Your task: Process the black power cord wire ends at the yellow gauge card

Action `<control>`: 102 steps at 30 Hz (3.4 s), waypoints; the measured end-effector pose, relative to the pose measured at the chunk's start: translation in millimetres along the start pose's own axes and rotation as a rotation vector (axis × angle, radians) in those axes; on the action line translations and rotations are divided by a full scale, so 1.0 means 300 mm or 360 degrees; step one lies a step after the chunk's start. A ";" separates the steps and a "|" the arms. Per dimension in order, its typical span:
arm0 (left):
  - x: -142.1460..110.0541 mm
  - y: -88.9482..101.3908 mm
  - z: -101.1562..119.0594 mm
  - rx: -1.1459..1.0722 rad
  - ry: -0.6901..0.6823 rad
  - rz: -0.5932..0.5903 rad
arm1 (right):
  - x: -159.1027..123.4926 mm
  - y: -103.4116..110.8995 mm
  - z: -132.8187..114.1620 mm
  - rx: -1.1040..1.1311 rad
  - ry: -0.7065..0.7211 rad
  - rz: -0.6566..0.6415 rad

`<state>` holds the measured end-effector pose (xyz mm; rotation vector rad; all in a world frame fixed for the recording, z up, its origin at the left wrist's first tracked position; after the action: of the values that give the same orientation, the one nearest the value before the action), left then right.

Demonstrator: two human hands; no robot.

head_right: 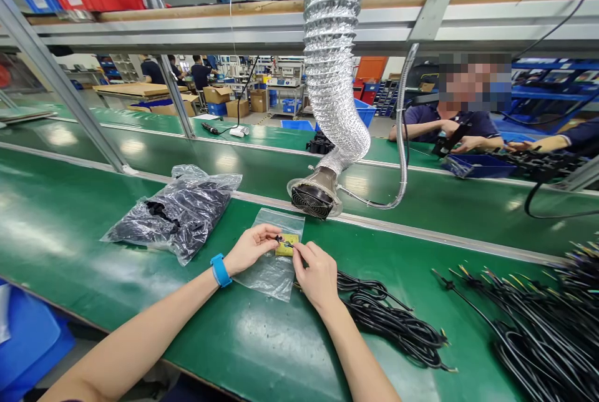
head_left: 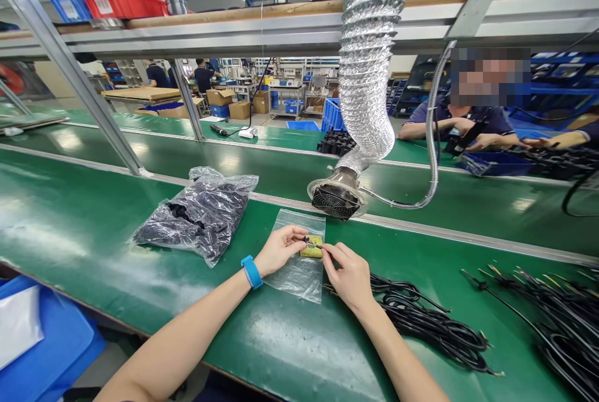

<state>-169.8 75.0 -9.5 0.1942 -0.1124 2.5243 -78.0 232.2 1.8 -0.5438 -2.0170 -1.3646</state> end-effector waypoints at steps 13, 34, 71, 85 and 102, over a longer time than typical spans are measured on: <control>-0.018 -0.025 0.014 -0.0274 0.0290 0.0046 | 0.010 0.028 -0.022 -0.0026 0.0215 0.0135; -0.035 -0.036 0.038 0.0328 -0.0264 0.0085 | 0.014 -0.034 -0.022 0.0651 -0.0320 -0.0362; -0.049 -0.054 0.036 0.0656 -0.0477 -0.0019 | 0.022 -0.006 -0.026 0.0477 -0.0230 -0.0566; -0.061 0.005 0.114 0.1127 -0.0940 0.0165 | 0.154 0.801 0.192 -0.0558 -0.0658 0.0534; -0.216 0.209 0.272 0.1473 -0.0708 0.0668 | -0.176 0.557 0.419 -0.1150 -0.1282 -0.0565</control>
<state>-144.2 -22.8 57.9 1.1943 0.9408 2.6951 33.3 412.1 43.0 -1.2549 -2.2276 -2.4038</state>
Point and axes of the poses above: each hand's wrist, its own x-axis towards the middle knuckle, its own y-axis out of the back of the hand, z = x × y, the point moved 3 cm from there along x, towards the middle knuckle, and after that the axes turned 3 degrees about -x, right-handed, at the moved point
